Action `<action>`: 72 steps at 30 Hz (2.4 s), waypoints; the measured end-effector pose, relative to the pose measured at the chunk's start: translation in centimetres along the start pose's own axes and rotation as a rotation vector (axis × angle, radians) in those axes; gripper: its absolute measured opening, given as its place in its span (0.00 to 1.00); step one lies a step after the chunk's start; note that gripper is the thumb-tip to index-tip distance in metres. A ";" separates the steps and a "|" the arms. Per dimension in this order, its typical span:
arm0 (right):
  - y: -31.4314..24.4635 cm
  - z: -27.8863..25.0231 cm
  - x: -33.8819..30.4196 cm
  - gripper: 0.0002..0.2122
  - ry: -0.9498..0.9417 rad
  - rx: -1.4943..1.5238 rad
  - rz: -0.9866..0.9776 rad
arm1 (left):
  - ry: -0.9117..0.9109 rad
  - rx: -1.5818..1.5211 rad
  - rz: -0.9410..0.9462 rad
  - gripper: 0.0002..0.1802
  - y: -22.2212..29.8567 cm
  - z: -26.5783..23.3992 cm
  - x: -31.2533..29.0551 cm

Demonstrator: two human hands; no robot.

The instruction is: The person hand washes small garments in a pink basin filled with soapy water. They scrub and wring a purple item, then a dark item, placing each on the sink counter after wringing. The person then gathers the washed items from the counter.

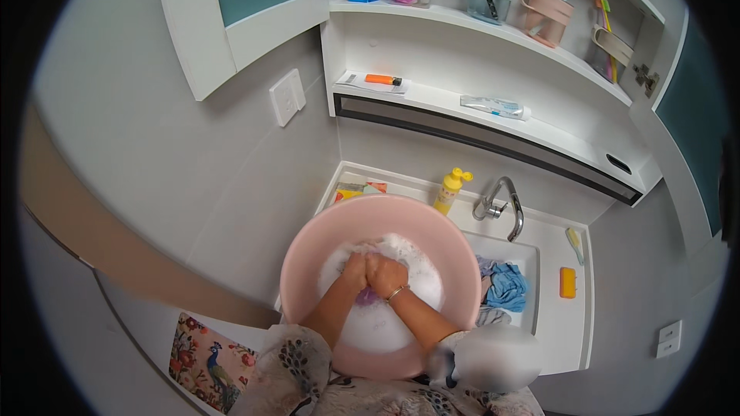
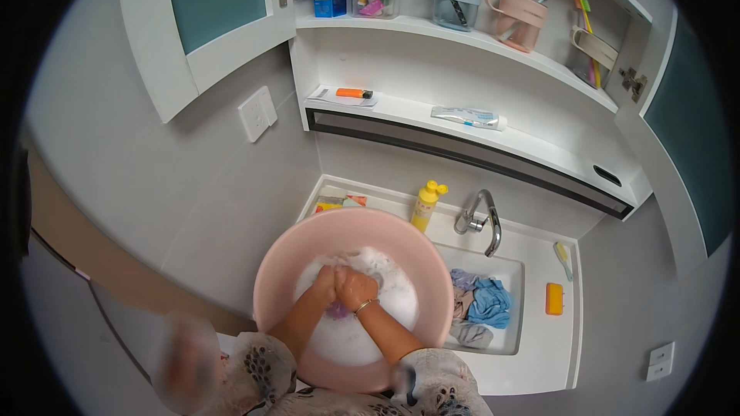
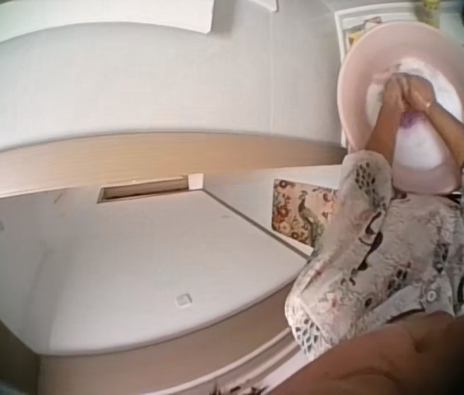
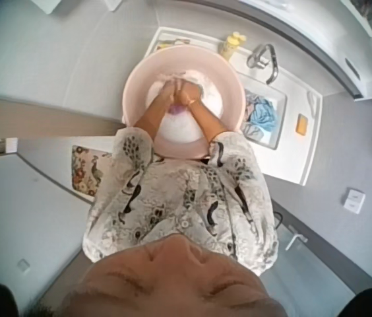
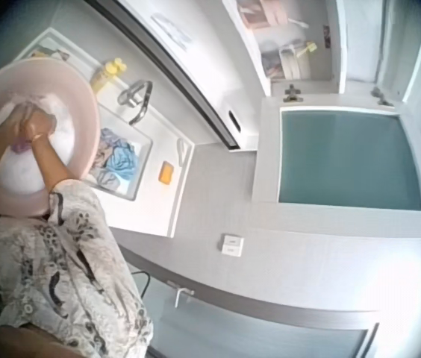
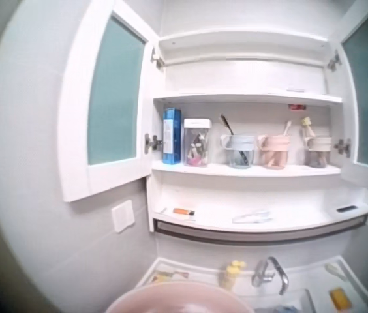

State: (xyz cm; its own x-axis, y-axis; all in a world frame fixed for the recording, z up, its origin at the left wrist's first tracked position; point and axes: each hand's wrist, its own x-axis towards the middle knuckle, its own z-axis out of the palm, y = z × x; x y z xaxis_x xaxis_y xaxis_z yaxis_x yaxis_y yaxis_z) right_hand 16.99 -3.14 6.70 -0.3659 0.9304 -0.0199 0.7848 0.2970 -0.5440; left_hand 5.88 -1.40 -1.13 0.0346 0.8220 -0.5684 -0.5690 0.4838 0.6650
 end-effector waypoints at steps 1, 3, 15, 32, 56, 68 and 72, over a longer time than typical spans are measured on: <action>1.4 0.4 0.5 0.16 0.013 0.022 0.065 | 0.047 0.134 -0.026 0.14 0.7 1.8 -1.6; 5.2 2.5 3.3 0.16 0.046 0.076 0.179 | -0.042 0.228 0.066 0.15 0.3 3.7 -2.8; 11.3 -5.6 0.3 0.15 -0.533 0.158 -0.076 | 0.029 0.781 0.506 0.14 8.4 0.2 -7.3; 8.5 -6.2 0.1 0.11 -0.661 0.289 -0.080 | -0.264 0.967 0.238 0.12 5.8 1.4 -8.9; 11.9 3.4 3.2 0.27 -0.216 -0.160 0.078 | 0.398 1.260 0.402 0.23 1.6 -2.5 -2.4; 1.8 2.7 0.7 0.10 0.039 0.800 0.106 | 0.046 -0.263 0.069 0.12 -0.5 -1.8 1.5; -1.8 1.8 -2.2 0.07 0.385 0.490 -0.141 | -0.028 -0.186 0.148 0.09 -1.6 -2.7 3.7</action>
State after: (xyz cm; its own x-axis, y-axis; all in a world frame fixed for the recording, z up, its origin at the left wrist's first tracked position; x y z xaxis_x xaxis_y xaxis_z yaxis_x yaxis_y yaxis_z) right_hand 15.48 -6.16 6.17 -0.1716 0.9273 0.3327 0.3892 0.3741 -0.8418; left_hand 4.69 0.04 -5.62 -0.0397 0.8891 -0.4559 -0.7112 0.2953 0.6379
